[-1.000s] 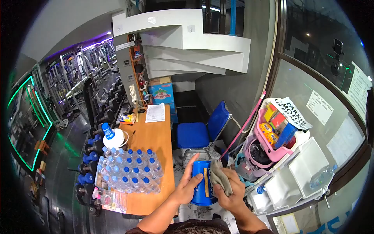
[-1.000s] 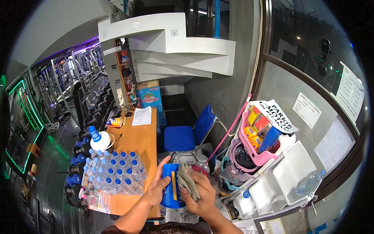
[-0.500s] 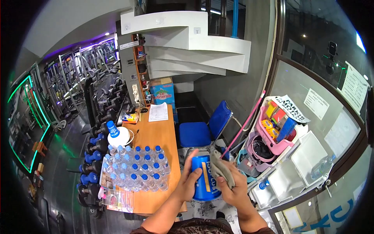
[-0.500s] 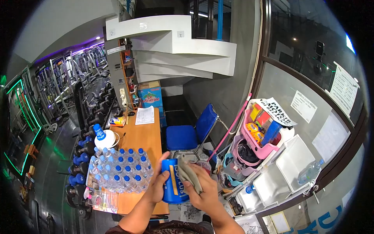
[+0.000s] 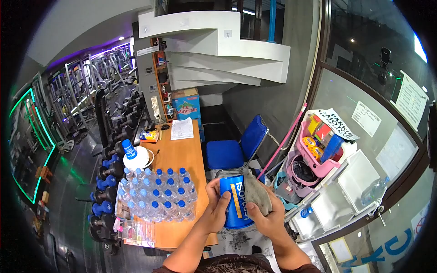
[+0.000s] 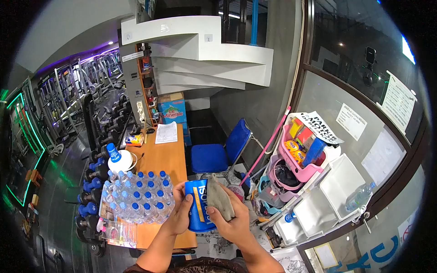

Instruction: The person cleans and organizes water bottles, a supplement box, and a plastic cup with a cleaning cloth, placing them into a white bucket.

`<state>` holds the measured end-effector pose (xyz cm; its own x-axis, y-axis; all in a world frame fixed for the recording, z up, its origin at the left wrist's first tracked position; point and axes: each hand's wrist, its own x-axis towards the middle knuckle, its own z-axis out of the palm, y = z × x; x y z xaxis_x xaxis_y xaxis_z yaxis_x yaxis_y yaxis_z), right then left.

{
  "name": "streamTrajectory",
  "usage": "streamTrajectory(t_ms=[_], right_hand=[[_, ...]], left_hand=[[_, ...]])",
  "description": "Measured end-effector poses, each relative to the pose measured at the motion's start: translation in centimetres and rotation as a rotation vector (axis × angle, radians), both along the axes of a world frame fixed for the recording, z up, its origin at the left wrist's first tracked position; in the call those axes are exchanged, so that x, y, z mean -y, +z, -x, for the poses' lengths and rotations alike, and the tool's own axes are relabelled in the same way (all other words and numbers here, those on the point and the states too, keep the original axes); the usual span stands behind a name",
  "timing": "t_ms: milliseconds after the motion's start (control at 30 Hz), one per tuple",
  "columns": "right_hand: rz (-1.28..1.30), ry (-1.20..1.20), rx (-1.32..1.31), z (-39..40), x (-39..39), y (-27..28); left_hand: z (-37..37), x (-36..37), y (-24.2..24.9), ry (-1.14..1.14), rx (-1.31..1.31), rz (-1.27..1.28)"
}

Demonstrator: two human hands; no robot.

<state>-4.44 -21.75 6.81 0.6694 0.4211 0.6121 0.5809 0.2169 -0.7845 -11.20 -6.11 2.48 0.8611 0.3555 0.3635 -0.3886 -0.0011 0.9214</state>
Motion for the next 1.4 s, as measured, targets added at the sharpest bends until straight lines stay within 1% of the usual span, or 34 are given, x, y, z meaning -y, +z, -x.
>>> streamTrajectory(t_ms=[33,100,133,233,267,367,400,500,533,633,667,767,800,867,900,933,967,1000,1033,1067,1100,1167,1200,1233,1300,1333,1400], right_hand=[[-0.003,-0.038,0.088,-0.1,0.0,0.0],[-0.002,-0.069,0.171,0.0,0.0,-0.2],[-0.004,-0.085,0.216,-0.1,0.0,-0.1],[0.035,-0.057,0.519,0.2,0.7,0.0],[-0.004,0.025,0.501,0.3,1.0,-0.2],[-0.102,0.302,0.303,-0.7,3.0,-0.9],[-0.15,0.297,0.256,-1.0,3.3,-0.6],[-0.133,-0.042,-0.034,-0.6,2.4,0.0],[-0.093,-0.074,-0.004,-0.8,1.7,0.1],[-0.105,-0.089,0.034,0.1,0.2,-0.6],[-0.13,-0.13,0.084,0.0,-0.2,-0.8],[-0.123,-0.122,0.089,0.2,-0.1,-0.4],[-0.12,-0.085,0.133,0.3,0.1,-0.3],[-0.109,-0.008,0.223,0.6,0.5,0.0],[-0.138,0.028,0.331,0.2,0.6,-0.3],[-0.167,0.067,0.44,-0.5,0.7,-1.0],[-0.197,0.107,0.548,-1.0,1.0,-1.5],[-0.183,0.094,0.505,-1.0,1.3,-1.6],[-0.19,0.02,0.412,-0.6,1.2,-1.5],[-0.195,-0.057,0.317,-0.1,1.1,-1.2],[-0.2,-0.134,0.225,0.2,0.9,-1.0],[-0.178,-0.147,0.163,0.2,0.5,-1.0],[-0.174,-0.141,0.15,0.3,0.3,-1.1],[-0.172,-0.132,0.138,0.4,0.2,-1.2],[-0.126,-0.11,0.202,0.0,0.5,-1.2],[-0.102,-0.1,0.232,0.0,0.6,-1.0],[-0.185,-0.103,0.104,-0.4,0.7,-0.3]], left_hand=[[0.2,0.1,-0.4,0.006,-0.031,-0.072],[0.8,0.5,-0.3,0.023,-0.093,-0.214],[1.1,0.8,0.1,-0.025,-0.06,-0.107],[0.5,0.3,-0.1,-0.126,-0.016,0.216],[0.6,0.4,0.0,-0.13,0.039,0.286],[1.6,-0.5,0.4,-0.183,0.008,0.455],[1.7,-0.9,0.1,-0.181,0.048,0.479],[2.1,-1.0,1.0,-0.225,0.01,0.505],[1.5,-1.6,0.1,-0.392,0.066,0.477],[0.6,0.9,-0.5,-0.281,-0.002,0.418],[0.5,1.4,-1.0,-0.256,0.054,0.443],[0.4,2.0,-0.2,-0.083,0.122,0.227],[0.5,1.9,0.5,-0.065,0.112,0.299],[0.8,0.9,1.0,-0.083,0.141,0.31],[1.0,0.4,1.2,-0.089,0.158,0.315],[1.1,0.1,1.4,-0.09,0.202,0.264],[1.0,-0.1,1.2,-0.091,0.191,0.293],[0.9,-0.3,0.9,-0.091,0.177,0.322],[1.0,-0.4,0.7,-0.091,0.161,0.351],[1.1,-0.2,0.9,-0.147,0.148,0.443],[1.1,0.0,0.9,-0.158,0.106,0.457],[0.9,0.8,0.9,-0.183,0.029,0.482],[0.9,1.3,0.9,-0.171,-0.002,0.536],[1.1,1.2,0.8,-0.179,0.016,0.423],[1.4,0.7,0.9,-0.192,0.053,0.194],[1.7,0.9,1.4,-0.17,0.045,0.242],[1.3,0.9,1.7,-0.156,0.137,0.325]])
